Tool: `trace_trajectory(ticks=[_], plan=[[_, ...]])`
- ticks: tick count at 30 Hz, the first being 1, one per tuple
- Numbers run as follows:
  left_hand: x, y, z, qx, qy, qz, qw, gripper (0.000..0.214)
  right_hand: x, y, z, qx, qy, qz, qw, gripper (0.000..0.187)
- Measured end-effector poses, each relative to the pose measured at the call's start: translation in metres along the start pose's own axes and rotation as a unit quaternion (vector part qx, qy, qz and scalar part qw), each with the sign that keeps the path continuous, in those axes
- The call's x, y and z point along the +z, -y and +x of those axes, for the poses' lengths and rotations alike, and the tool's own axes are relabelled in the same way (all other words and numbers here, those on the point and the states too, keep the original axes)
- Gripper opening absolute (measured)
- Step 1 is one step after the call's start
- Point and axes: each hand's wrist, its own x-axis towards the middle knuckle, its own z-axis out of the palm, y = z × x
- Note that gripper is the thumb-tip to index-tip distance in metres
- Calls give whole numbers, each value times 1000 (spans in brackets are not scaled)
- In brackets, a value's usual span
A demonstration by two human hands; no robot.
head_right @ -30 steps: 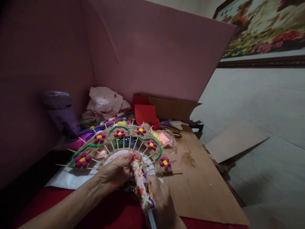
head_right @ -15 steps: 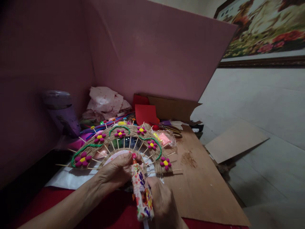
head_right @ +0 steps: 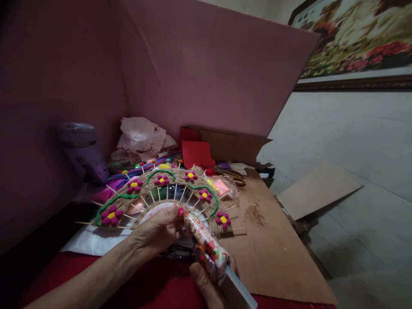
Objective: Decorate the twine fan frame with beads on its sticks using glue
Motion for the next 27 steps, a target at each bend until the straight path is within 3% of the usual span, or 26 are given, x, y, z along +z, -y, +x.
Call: trace_trajectory(ticks=[2, 3, 6, 8, 10, 14, 17, 20, 23, 27], plan=[[0, 1, 0, 4, 5, 21, 1000, 18, -1, 6, 3, 85, -5, 119, 989, 36], [0, 1, 0, 9, 7, 33, 999, 19, -2, 10, 5, 136, -2, 201, 970, 39], [0, 0, 0, 23, 7, 62, 998, 23, -8, 23, 16, 259, 69, 392, 880, 42], [1, -1, 0, 26, 3, 70, 997, 24, -15, 25, 23, 285, 103, 442, 844, 44], [1, -2, 0, 24, 1, 77, 997, 25, -24, 22, 29, 277, 96, 442, 848, 44], [0, -2, 1, 23, -1, 86, 996, 26, -50, -4, 46, 263, 46, 305, 914, 42], [-3, -1, 3, 23, 10, 84, 996, 24, -72, -35, 60, 275, 26, 176, 945, 41], [-5, 0, 5, 21, 14, 77, 997, 22, -92, -70, 69, 228, -3, 11, 974, 36], [-5, 0, 5, 16, 8, 74, 997, 21, -106, -96, 74, 158, 40, -140, 977, 39], [-2, -1, 4, 17, 5, 81, 997, 20, -112, -113, 75, 108, 110, -254, 955, 45]])
